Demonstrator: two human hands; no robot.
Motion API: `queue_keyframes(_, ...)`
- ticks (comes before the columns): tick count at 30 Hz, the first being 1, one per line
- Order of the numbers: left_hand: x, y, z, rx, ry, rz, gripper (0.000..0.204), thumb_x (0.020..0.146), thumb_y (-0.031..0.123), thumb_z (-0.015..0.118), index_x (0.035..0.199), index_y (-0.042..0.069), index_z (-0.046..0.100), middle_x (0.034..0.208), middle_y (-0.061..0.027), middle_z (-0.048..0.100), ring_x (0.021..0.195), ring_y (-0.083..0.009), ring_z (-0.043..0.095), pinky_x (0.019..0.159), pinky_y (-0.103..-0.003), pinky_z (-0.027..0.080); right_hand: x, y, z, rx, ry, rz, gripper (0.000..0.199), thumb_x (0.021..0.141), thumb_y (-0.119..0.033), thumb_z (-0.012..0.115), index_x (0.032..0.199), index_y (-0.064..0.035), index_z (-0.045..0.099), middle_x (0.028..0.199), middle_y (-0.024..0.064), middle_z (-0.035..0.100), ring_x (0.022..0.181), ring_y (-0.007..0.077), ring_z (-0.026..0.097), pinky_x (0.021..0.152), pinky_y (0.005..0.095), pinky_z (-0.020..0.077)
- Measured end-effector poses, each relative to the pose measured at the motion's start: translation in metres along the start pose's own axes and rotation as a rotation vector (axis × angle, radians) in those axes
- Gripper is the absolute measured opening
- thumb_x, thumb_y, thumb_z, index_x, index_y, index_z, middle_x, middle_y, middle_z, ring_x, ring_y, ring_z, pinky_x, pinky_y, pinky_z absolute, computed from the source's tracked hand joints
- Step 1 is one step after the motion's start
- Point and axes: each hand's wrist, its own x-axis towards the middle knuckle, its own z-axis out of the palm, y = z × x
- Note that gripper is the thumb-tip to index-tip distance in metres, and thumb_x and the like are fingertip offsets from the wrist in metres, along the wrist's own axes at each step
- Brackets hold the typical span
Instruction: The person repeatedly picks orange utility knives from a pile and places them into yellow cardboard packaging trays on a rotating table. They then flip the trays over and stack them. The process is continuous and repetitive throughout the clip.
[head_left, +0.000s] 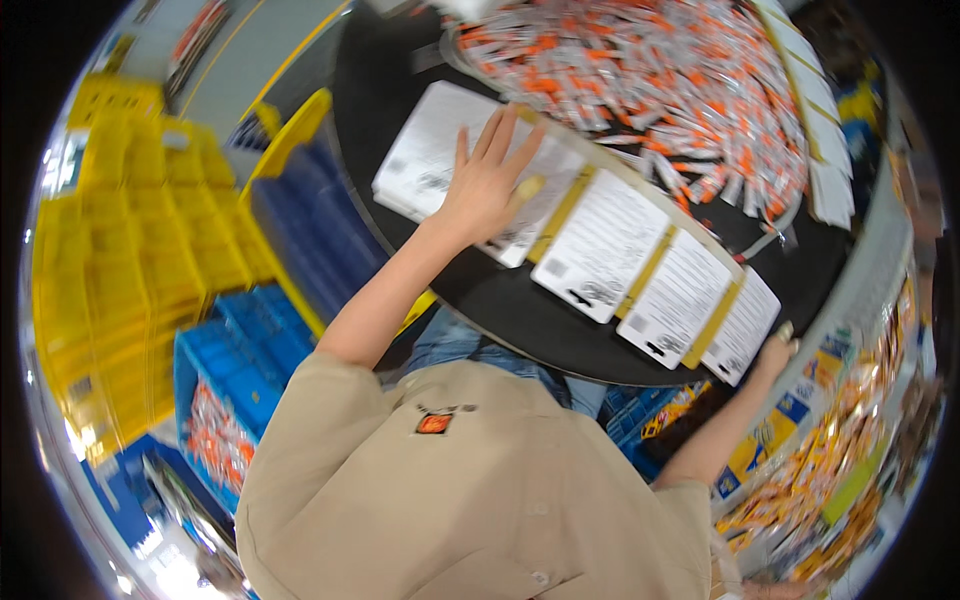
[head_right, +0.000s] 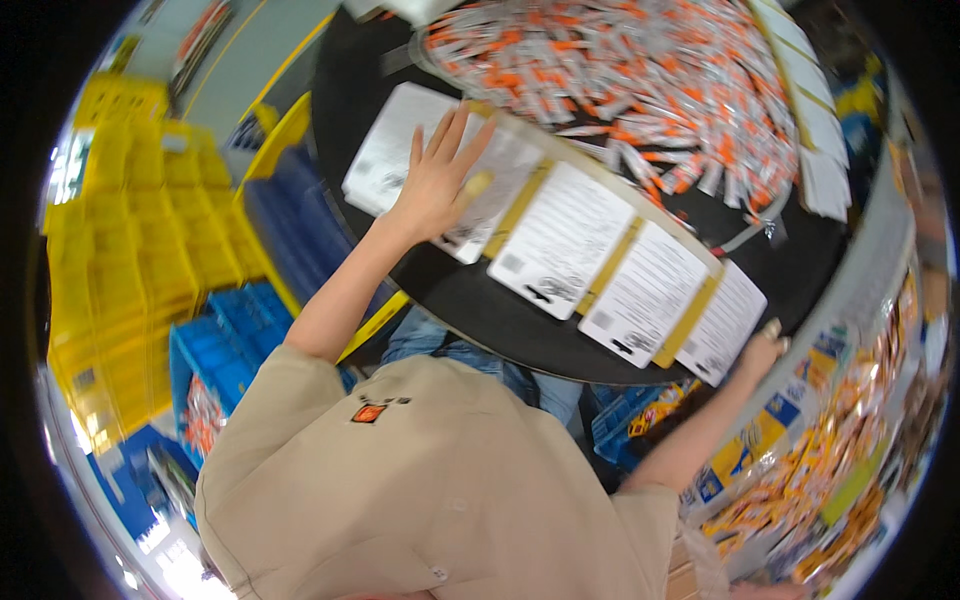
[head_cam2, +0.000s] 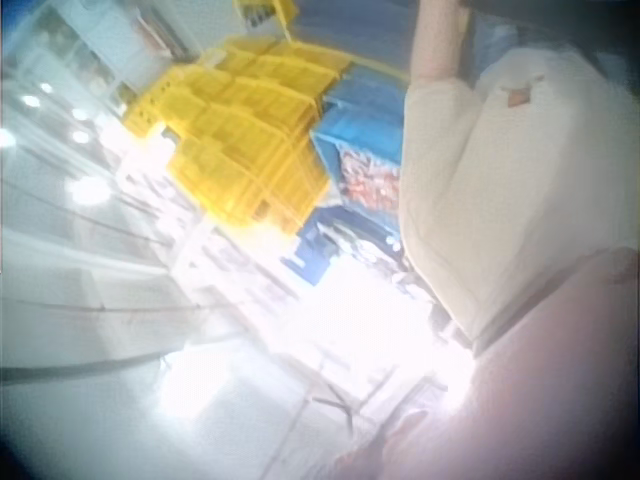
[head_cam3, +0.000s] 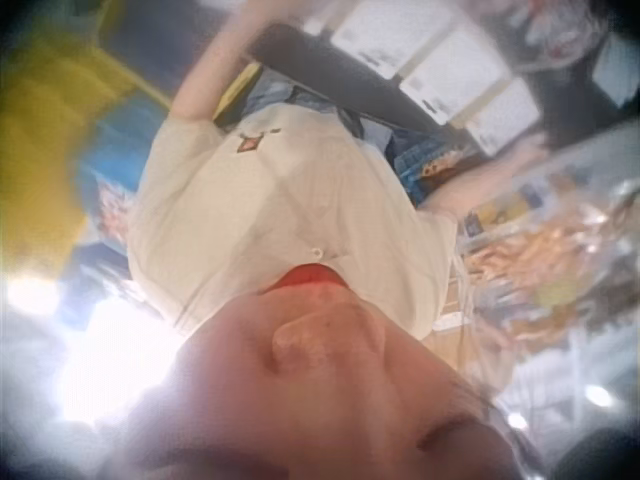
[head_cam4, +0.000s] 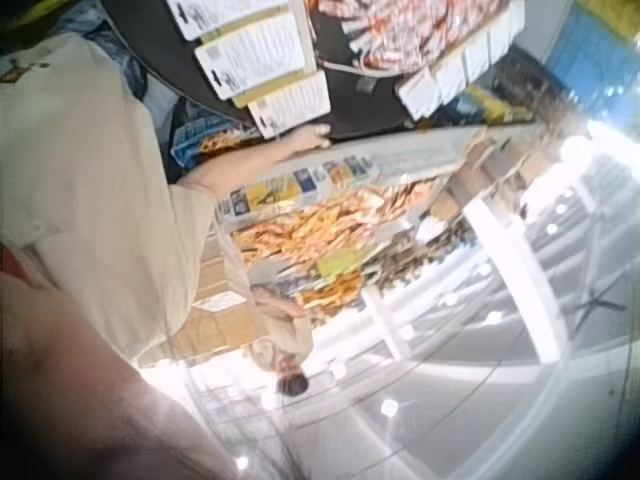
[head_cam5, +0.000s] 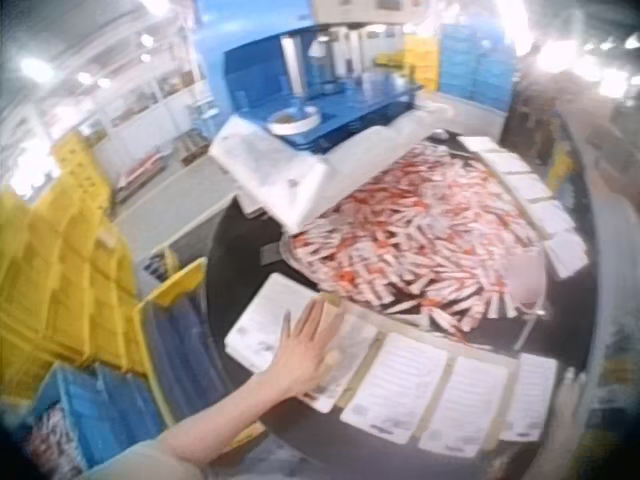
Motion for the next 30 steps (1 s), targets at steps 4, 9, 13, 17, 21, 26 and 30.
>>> queue_keyframes(4,-0.015,-0.092,-0.046,-0.048,0.479,-0.086,0.049,0.085,0.007,0.059,0.134,0.013,0.054,0.139,-0.0172,0.047,0.128,-0.0369,0.043,0.107,-0.047,0.034,0.041,0.081,0.044,-0.124,-0.281,0.232,0.084,0.096,-0.062,0.029,0.107,0.0143,0.062,0.11,0.0322,0.063,0.107,0.0458,0.058,0.091,0.0505,0.0462)
queue_keyframes(9,-0.112,-0.165,-0.04,0.093,0.232,-0.67,0.015,0.083,0.019,0.064,0.094,0.01,0.068,0.097,-0.0177,0.062,0.096,-0.0386,0.057,0.084,-0.047,0.048,-0.05,0.091,0.036,-0.104,-0.193,0.226,0.079,0.1,-0.054,0.026,0.105,0.0169,0.061,0.105,0.0355,0.062,0.102,0.0517,0.057,0.085,0.0542,0.0473)
queue_keyframes(13,-0.158,-0.158,0.041,0.224,-0.103,-0.665,0.024,0.075,0.028,0.071,0.086,0.007,0.066,0.102,-0.0176,0.058,0.102,-0.0377,0.054,0.08,-0.046,0.049,-0.205,0.033,0.007,0.357,-0.099,0.366,0.064,0.103,-0.04,0.028,0.113,0.0179,0.054,0.107,0.0362,0.061,0.092,0.0467,0.062,0.08,0.0506,0.0501)
queue_keyframes(17,-0.15,-0.18,0.095,0.402,-0.124,-0.551,0.022,0.075,0.025,0.07,0.089,0.009,0.069,0.103,-0.0145,0.06,0.102,-0.0335,0.055,0.078,-0.041,0.051,-0.33,-0.037,-0.073,0.563,-0.922,0.425,0.038,0.101,-0.025,0.043,0.094,0.0084,0.059,0.075,0.0138,0.066,0.056,0.0229,0.062,0.052,0.032,0.0503)
queue_keyframes(21,-0.146,-0.208,0.102,0.376,-0.188,-0.375,0.022,0.077,0.023,0.063,0.094,0.01,0.069,0.091,-0.0087,0.065,0.087,-0.0342,0.058,0.071,-0.043,0.049,-0.33,-0.07,-0.129,0.856,-0.791,0.056,0.024,0.1,-0.018,0.047,0.096,0.0008,0.061,0.065,0.0057,0.062,0.053,0.0126,0.06,0.05,0.0269,0.0487)
queue_keyframes(26,-0.159,-0.216,0.089,0.022,0.033,-0.415,0.026,0.082,0.016,0.057,0.105,0.004,0.064,0.107,-0.0135,0.058,0.097,-0.0358,0.055,0.074,-0.048,0.05,-0.209,-0.047,-0.08,0.371,0.2,-0.279,0.032,0.1,-0.023,0.048,0.115,0.0034,0.058,0.109,0.0171,0.062,0.099,0.0291,0.06,0.087,0.0367,0.0461)
queue_keyframes(30,-0.16,-0.217,0.101,0.161,-0.347,-0.592,0.032,0.089,0.023,0.055,0.116,0.007,0.062,0.119,-0.0145,0.061,0.105,-0.0346,0.06,0.084,-0.04,0.053,-0.128,-0.026,-0.022,0.25,0.026,0.262,0.063,0.097,-0.042,0.051,0.133,0.0085,0.045,0.132,0.0291,0.051,0.118,0.0421,0.051,0.1,0.0431,0.04)
